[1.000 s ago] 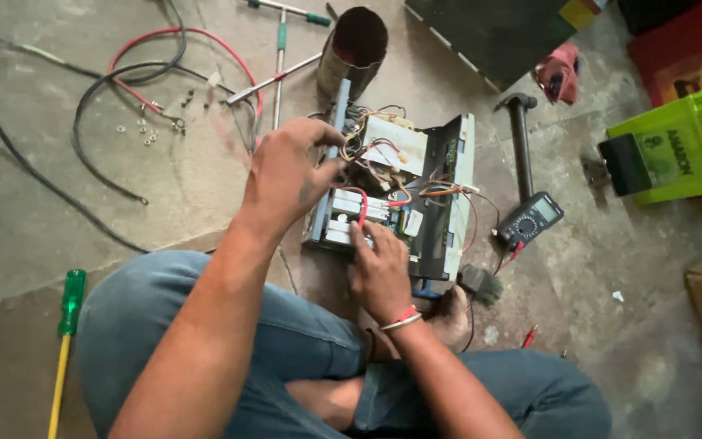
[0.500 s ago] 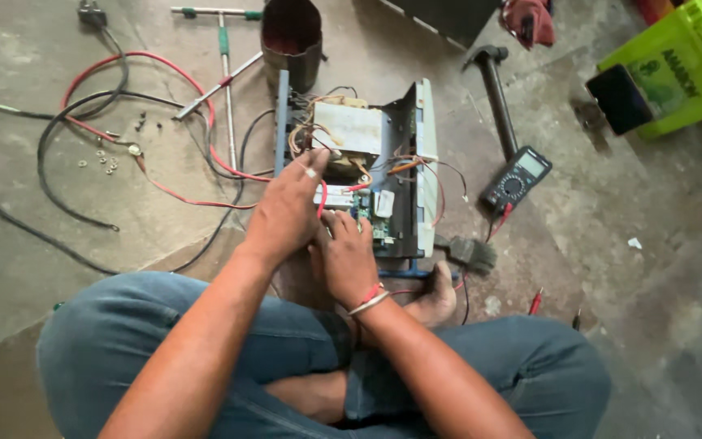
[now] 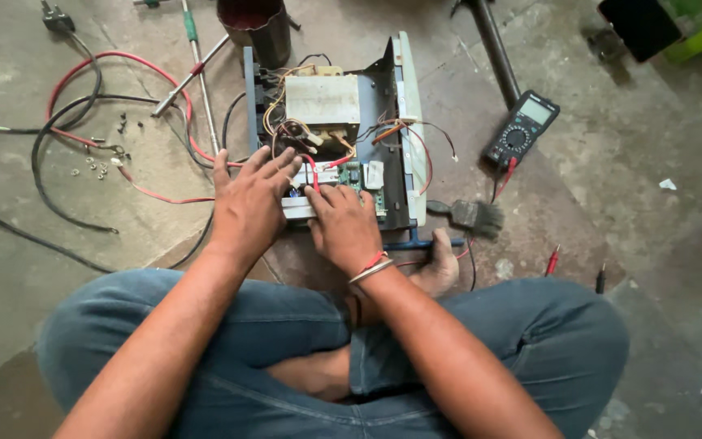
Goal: The person sits on the floor and uses a screwdriver to tighten screws on a circuit board inside an open electronic device. They also handle and connect wires to the board.
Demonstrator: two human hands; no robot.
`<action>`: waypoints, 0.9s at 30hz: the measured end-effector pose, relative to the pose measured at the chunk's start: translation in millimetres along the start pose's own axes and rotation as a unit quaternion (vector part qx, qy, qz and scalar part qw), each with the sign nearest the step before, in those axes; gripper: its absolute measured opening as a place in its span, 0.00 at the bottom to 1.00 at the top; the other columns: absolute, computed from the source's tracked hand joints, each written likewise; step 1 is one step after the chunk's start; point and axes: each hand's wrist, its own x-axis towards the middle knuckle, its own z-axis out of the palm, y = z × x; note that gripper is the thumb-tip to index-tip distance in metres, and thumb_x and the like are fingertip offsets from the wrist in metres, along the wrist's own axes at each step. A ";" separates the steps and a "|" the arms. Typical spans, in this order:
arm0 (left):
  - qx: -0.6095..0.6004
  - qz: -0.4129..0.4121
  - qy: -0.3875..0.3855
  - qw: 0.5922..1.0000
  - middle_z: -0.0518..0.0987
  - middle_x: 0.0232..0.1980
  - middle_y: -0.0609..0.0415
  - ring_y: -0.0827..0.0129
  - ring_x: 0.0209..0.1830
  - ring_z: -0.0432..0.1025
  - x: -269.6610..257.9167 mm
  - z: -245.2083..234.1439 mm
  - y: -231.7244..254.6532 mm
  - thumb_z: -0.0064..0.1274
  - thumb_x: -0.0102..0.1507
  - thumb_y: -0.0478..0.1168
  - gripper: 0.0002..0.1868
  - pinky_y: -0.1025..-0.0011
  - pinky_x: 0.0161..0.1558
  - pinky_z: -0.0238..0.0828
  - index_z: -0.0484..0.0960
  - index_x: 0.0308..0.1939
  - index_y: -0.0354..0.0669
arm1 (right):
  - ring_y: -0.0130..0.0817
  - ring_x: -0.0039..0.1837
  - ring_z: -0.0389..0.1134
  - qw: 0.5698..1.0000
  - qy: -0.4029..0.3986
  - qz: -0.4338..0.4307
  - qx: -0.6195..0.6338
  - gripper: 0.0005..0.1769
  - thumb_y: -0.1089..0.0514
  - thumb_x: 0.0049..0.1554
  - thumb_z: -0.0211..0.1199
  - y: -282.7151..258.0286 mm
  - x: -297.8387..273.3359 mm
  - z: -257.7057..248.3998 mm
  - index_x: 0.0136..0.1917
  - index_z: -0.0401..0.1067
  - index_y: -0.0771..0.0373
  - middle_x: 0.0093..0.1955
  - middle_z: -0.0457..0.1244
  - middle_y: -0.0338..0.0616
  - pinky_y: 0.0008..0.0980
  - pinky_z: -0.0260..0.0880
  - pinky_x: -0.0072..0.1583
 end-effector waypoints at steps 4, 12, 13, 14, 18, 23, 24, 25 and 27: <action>0.076 0.032 -0.054 0.995 0.68 0.76 0.59 0.62 0.76 0.60 -8.7 0.7 2.1 0.53 0.53 0.33 0.40 0.34 0.73 0.35 0.71 0.72 0.49 | 0.41 0.66 0.62 1.000 -0.014 0.007 0.019 0.32 0.52 0.49 0.69 1.3 -2.6 -3.9 0.68 0.70 0.56 0.63 0.65 0.41 0.51 0.58 0.64; 0.139 0.069 -0.126 0.980 0.65 0.76 0.55 0.55 0.81 0.51 -2.6 7.5 -1.8 0.52 0.53 0.39 0.38 0.26 0.69 0.26 0.71 0.70 0.45 | 0.45 0.67 0.63 0.997 -0.010 0.024 0.068 0.32 0.51 0.50 0.69 8.5 -4.7 -7.3 0.68 0.71 0.53 0.64 0.65 0.45 0.49 0.59 0.65; 0.129 0.064 -0.119 0.982 0.66 0.77 0.55 0.54 0.81 0.51 -3.3 8.4 -1.6 0.51 0.54 0.40 0.37 0.25 0.69 0.25 0.71 0.70 0.45 | 0.45 0.67 0.63 0.997 -0.007 0.022 0.068 0.32 0.50 0.50 0.69 8.1 -5.0 -7.0 0.68 0.71 0.53 0.63 0.65 0.45 0.49 0.59 0.65; 0.119 0.060 -0.111 0.985 0.66 0.77 0.55 0.53 0.81 0.51 -3.4 9.6 -0.8 0.51 0.56 0.40 0.36 0.24 0.69 0.24 0.71 0.70 0.45 | 0.45 0.67 0.63 0.997 -0.003 0.020 0.069 0.31 0.50 0.51 0.69 7.5 -4.2 -6.9 0.68 0.71 0.53 0.63 0.65 0.45 0.49 0.59 0.65; 0.111 0.040 -0.084 0.989 0.65 0.77 0.53 0.50 0.81 0.50 -9.5 17.4 3.9 0.50 0.56 0.43 0.36 0.24 0.69 0.23 0.71 0.71 0.43 | 0.46 0.66 0.64 0.996 -0.038 0.036 0.076 0.29 0.50 0.52 0.68 8.6 -1.8 -4.9 0.67 0.71 0.53 0.62 0.66 0.44 0.49 0.60 0.64; 0.042 0.020 -0.046 0.998 0.68 0.76 0.55 0.52 0.79 0.54 -21.3 19.7 3.3 0.50 0.55 0.39 0.35 0.25 0.67 0.32 0.74 0.69 0.47 | 0.46 0.66 0.65 0.994 -0.011 0.025 0.109 0.27 0.52 0.53 0.67 9.5 -7.6 -3.4 0.66 0.73 0.53 0.63 0.67 0.45 0.48 0.62 0.64; 0.018 0.019 -0.029 0.999 0.68 0.75 0.56 0.54 0.78 0.56 -19.3 16.3 -0.9 0.50 0.55 0.37 0.35 0.26 0.68 0.35 0.75 0.69 0.48 | 0.46 0.66 0.65 0.993 -0.009 0.024 0.117 0.27 0.52 0.52 0.67 9.5 -4.4 -4.6 0.66 0.73 0.53 0.63 0.67 0.45 0.49 0.62 0.64; 0.003 0.011 -0.009 1.000 0.70 0.74 0.57 0.56 0.76 0.59 -17.4 12.8 -4.3 0.51 0.58 0.38 0.31 0.30 0.69 0.40 0.76 0.68 0.50 | 0.47 0.66 0.65 0.992 -0.008 0.022 0.125 0.28 0.52 0.52 0.68 9.8 -1.3 -6.5 0.66 0.73 0.53 0.63 0.67 0.45 0.49 0.62 0.64; -0.030 0.000 0.026 0.999 0.74 0.71 0.59 0.61 0.73 0.65 -13.0 9.0 -10.3 0.52 0.62 0.40 0.24 0.39 0.70 0.50 0.79 0.64 0.53 | 0.47 0.66 0.65 0.991 -0.001 0.012 0.134 0.28 0.52 0.52 0.68 11.8 5.1 -6.7 0.67 0.72 0.52 0.62 0.67 0.45 0.48 0.63 0.64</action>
